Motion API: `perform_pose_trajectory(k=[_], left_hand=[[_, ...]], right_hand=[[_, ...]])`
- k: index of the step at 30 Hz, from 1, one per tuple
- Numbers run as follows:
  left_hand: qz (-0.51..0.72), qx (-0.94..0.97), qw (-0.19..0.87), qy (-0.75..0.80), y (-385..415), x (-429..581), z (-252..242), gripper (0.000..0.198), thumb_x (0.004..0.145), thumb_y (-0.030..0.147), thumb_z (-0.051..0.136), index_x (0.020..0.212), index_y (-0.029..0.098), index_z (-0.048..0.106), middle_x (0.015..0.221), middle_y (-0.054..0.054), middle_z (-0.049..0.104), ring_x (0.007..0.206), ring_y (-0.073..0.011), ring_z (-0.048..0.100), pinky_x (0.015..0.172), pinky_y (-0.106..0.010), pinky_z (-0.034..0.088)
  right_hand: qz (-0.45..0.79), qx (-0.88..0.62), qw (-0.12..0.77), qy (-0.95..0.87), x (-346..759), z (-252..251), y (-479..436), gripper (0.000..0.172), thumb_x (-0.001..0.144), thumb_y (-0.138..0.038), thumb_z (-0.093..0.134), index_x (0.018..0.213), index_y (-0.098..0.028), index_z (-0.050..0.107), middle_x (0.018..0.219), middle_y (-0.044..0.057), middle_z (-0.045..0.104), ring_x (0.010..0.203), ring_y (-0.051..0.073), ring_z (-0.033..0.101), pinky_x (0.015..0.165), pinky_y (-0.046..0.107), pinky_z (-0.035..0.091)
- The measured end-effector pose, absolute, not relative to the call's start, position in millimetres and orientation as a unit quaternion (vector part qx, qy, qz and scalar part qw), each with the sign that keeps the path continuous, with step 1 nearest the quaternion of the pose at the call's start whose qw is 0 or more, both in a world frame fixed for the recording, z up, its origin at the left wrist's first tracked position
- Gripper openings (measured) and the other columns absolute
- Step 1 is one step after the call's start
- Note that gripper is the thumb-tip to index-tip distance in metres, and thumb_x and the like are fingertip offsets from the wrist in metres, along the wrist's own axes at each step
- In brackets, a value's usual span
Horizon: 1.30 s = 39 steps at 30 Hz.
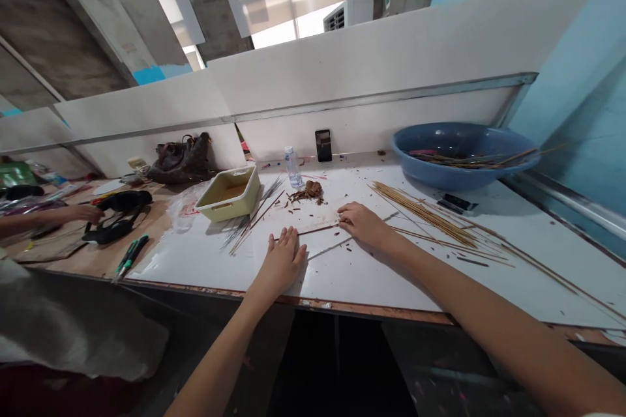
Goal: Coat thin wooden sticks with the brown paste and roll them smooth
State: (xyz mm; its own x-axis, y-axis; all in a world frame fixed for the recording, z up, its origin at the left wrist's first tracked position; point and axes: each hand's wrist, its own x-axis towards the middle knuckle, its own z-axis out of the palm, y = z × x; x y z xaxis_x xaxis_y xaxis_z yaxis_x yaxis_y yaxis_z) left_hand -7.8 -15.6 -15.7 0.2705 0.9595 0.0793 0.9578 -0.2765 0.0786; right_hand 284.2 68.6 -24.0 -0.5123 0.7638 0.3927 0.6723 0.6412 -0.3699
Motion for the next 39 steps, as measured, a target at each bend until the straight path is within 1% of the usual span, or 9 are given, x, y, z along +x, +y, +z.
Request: perform_pose_trajectory(k=[4,8,10,12,15,17,19,25,39], left_hand=[[0.082,0.803,0.002,0.59,-6,5,-3,0.055,0.115,0.031,0.045,0.167,0.013,0.05,0.173,-0.022,0.053,0.169,-0.0381,0.039,0.14,-0.071,0.02],[0.101,0.845,-0.035,0.524,8,18,8,0.036,0.114,0.023,0.051,0.147,0.021,0.066,0.137,-0.012,0.076,0.139,-0.0301,0.067,0.142,-0.066,0.012],[0.096,0.86,-0.052,0.499,14,22,10,0.026,0.115,0.022,0.052,0.13,0.022,0.073,0.12,-0.008,0.079,0.126,-0.0286,0.071,0.142,-0.066,0.007],[0.088,0.867,-0.052,0.487,18,24,10,0.023,0.115,0.021,0.052,0.118,0.021,0.075,0.11,-0.007,0.08,0.118,-0.0277,0.073,0.142,-0.065,0.009],[0.085,0.874,-0.043,0.476,20,26,10,0.023,0.116,0.021,0.053,0.114,0.02,0.076,0.108,-0.008,0.08,0.114,-0.0275,0.074,0.136,-0.059,0.029],[0.085,0.878,-0.03,0.47,19,27,11,0.021,0.116,0.022,0.056,0.117,0.018,0.077,0.111,-0.009,0.08,0.113,-0.0279,0.074,0.122,-0.049,0.047],[0.088,0.878,-0.011,0.471,18,28,13,0.02,0.115,0.023,0.058,0.119,0.017,0.077,0.112,-0.011,0.08,0.111,-0.0279,0.075,0.105,-0.041,0.056],[0.151,0.871,0.063,0.463,16,28,12,0.019,0.114,0.019,0.06,0.117,0.018,0.079,0.109,-0.009,0.079,0.099,-0.0233,0.076,0.087,-0.032,0.055],[0.186,0.87,0.126,0.439,23,24,6,0.023,0.108,0.012,0.063,0.104,0.017,0.086,0.098,-0.009,0.079,0.089,-0.0211,0.073,0.082,-0.028,0.052]], right_hand=[[0.093,-0.392,0.288,-0.869,282,-25,68,0.03,0.111,-0.033,0.056,0.106,-0.02,0.083,0.131,0.017,0.08,0.126,0.034,0.071,0.115,0.054,0.057],[0.109,-0.383,0.297,-0.868,277,-20,59,0.038,0.115,-0.041,0.048,0.116,-0.021,0.081,0.122,0.017,0.081,0.118,0.033,0.074,0.109,0.052,0.059],[0.112,-0.392,0.29,-0.866,275,-17,54,0.041,0.116,-0.042,0.046,0.119,-0.021,0.08,0.118,0.016,0.082,0.114,0.033,0.075,0.106,0.049,0.06],[0.109,-0.397,0.276,-0.868,273,-15,49,0.042,0.117,-0.043,0.045,0.12,-0.021,0.081,0.115,0.016,0.082,0.111,0.032,0.076,0.104,0.047,0.061],[0.073,-0.382,0.272,-0.88,271,-12,42,0.036,0.114,-0.043,0.053,0.124,-0.02,0.08,0.116,0.016,0.083,0.109,0.033,0.076,0.103,0.049,0.06],[0.044,-0.358,0.286,-0.888,269,-11,39,0.03,0.112,-0.039,0.06,0.125,-0.02,0.079,0.117,0.016,0.084,0.106,0.033,0.077,0.102,0.051,0.059],[0.028,-0.336,0.298,-0.893,266,-10,36,0.023,0.112,-0.034,0.063,0.121,-0.02,0.079,0.112,0.015,0.085,0.101,0.032,0.078,0.099,0.05,0.059],[0.016,-0.328,0.305,-0.894,264,-12,36,0.017,0.111,-0.026,0.065,0.111,-0.022,0.081,0.099,0.01,0.085,0.092,0.029,0.077,0.092,0.045,0.056],[0.053,-0.315,0.279,-0.906,272,-16,46,0.021,0.112,-0.026,0.062,0.108,-0.02,0.082,0.099,0.011,0.084,0.095,0.03,0.075,0.091,0.044,0.057]])
